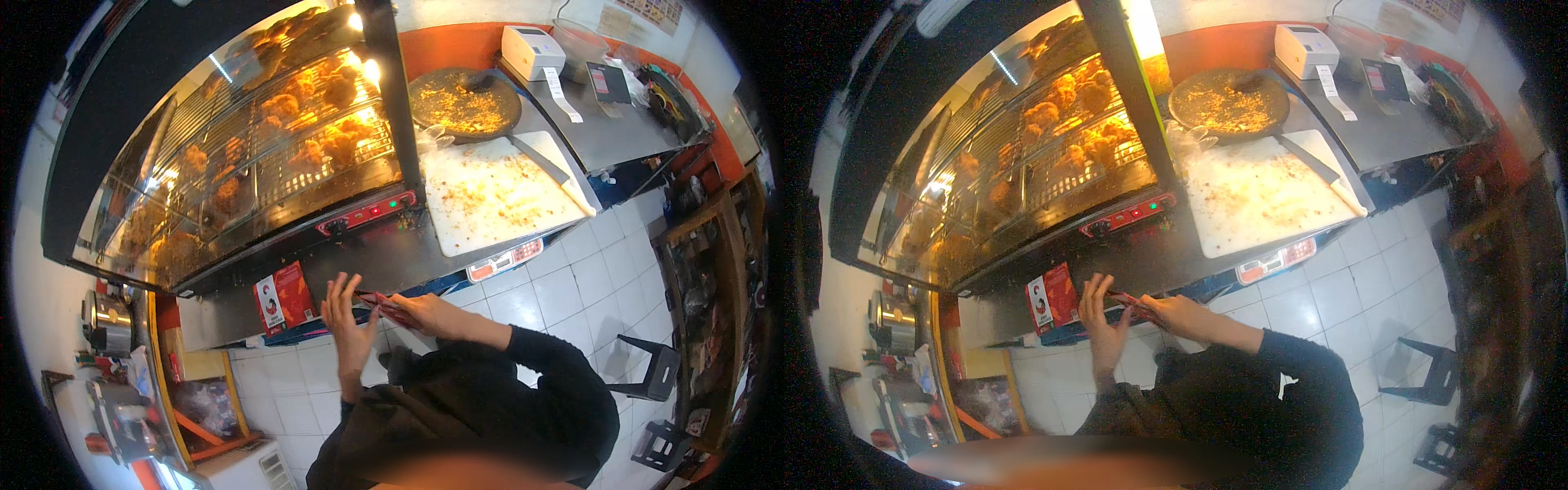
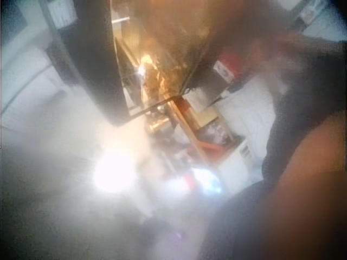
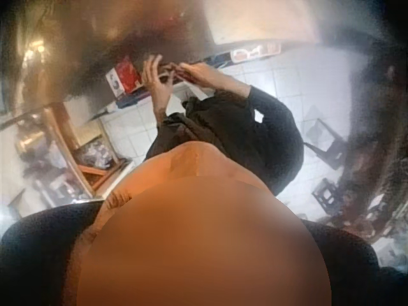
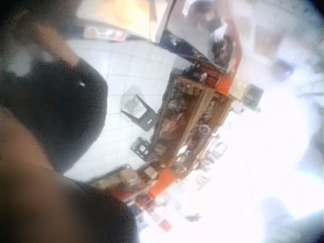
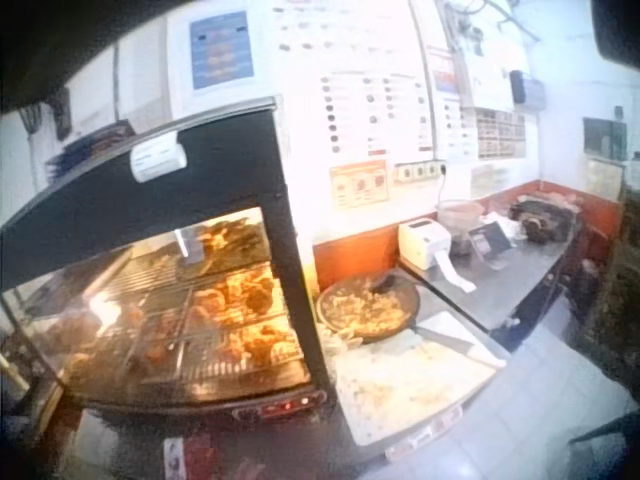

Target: The person assembles a takeout order by folding a colorful paper box, placing it on a stack, and using a phone and receipt printer. They then retrieve fried chicken from a display case, place it in a plastic bag, and scoop rice into a paper bag before sealing it.

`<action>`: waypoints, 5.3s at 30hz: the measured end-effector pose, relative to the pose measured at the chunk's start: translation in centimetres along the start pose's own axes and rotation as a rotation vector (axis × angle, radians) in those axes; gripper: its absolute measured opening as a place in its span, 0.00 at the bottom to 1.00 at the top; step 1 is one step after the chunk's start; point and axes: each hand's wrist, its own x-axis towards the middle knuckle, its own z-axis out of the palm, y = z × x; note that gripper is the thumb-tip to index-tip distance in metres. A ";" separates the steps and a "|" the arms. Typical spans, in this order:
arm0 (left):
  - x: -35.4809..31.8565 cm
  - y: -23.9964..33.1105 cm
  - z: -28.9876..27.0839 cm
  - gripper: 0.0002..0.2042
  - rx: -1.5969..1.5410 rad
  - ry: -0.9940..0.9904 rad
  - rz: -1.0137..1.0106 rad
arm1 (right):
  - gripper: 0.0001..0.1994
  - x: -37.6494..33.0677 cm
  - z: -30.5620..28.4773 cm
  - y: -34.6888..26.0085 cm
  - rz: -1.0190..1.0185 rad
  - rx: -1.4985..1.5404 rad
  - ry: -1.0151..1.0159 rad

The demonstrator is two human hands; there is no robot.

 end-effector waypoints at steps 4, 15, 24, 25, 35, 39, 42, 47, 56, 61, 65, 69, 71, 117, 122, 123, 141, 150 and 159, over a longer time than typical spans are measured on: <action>0.2 3.8 4.9 0.30 -0.416 0.064 -0.138 | 0.18 -1.3 1.1 0.1 0.060 0.412 0.333; 5.2 2.9 1.6 0.29 -0.305 0.014 0.117 | 0.17 -1.1 -2.5 -4.1 0.251 0.375 0.600; 3.6 -4.6 1.7 0.33 -0.381 0.249 -0.114 | 0.16 1.9 1.5 -6.7 0.255 0.518 0.596; 3.1 -5.4 1.8 0.33 -0.171 0.198 -0.052 | 0.16 2.2 1.7 -7.0 0.277 0.486 0.604; 1.8 -14.3 -0.5 0.44 0.109 0.194 -0.067 | 0.15 2.4 1.7 -7.9 0.280 0.315 0.421; 0.8 -13.8 -2.4 0.33 0.355 -0.055 0.230 | 0.17 3.2 2.6 -8.9 0.032 -0.229 0.023; 0.6 -13.8 -4.5 0.29 -0.055 -0.354 0.012 | 0.16 4.5 0.4 -9.0 0.064 -0.236 -0.075; -4.4 -12.1 -5.0 0.26 -0.509 -0.443 -0.192 | 0.17 5.2 1.6 -5.3 0.436 0.039 0.084; -9.9 -12.9 -4.9 0.16 -0.530 -0.335 -0.393 | 0.36 0.2 8.5 -4.9 0.525 -0.234 0.310; -8.6 -12.6 -4.8 0.17 -0.542 -0.208 -0.333 | 0.48 -0.4 8.4 -7.8 0.660 0.093 0.212; -5.3 -13.9 -6.2 0.18 -0.748 -0.126 -0.240 | 0.40 -0.4 4.0 -6.6 0.436 0.371 0.414; -3.0 -14.1 -7.8 0.29 -0.754 -0.235 -0.184 | 0.27 -0.6 -1.9 -7.5 0.283 0.249 0.364; -2.1 -13.7 -7.9 0.40 -0.791 -0.107 -0.017 | 0.29 -1.8 -3.6 -8.1 0.305 0.216 0.382; 23.7 -32.7 -20.1 0.42 0.066 1.311 -0.195 | 0.27 14.2 -6.5 -4.7 -0.026 -0.457 1.384; 22.7 -24.6 -14.6 0.44 -0.247 1.084 -0.188 | 0.57 24.6 0.7 -13.0 -0.519 0.527 1.101; 21.7 -23.3 -13.8 0.44 -0.280 0.999 -0.138 | 0.60 26.4 2.4 -14.4 -0.519 0.543 1.075; 4.5 -28.8 -17.3 0.07 -0.628 0.522 0.528 | 0.51 39.8 18.6 -17.1 -0.456 0.368 0.456; 4.6 -37.9 -20.0 0.15 -0.749 0.809 -0.189 | 0.43 47.3 15.8 -20.7 -0.453 0.503 0.821; 0.0 -53.0 -19.2 0.15 0.105 0.814 -0.628 | 0.26 55.1 3.7 -12.4 0.046 -1.193 0.326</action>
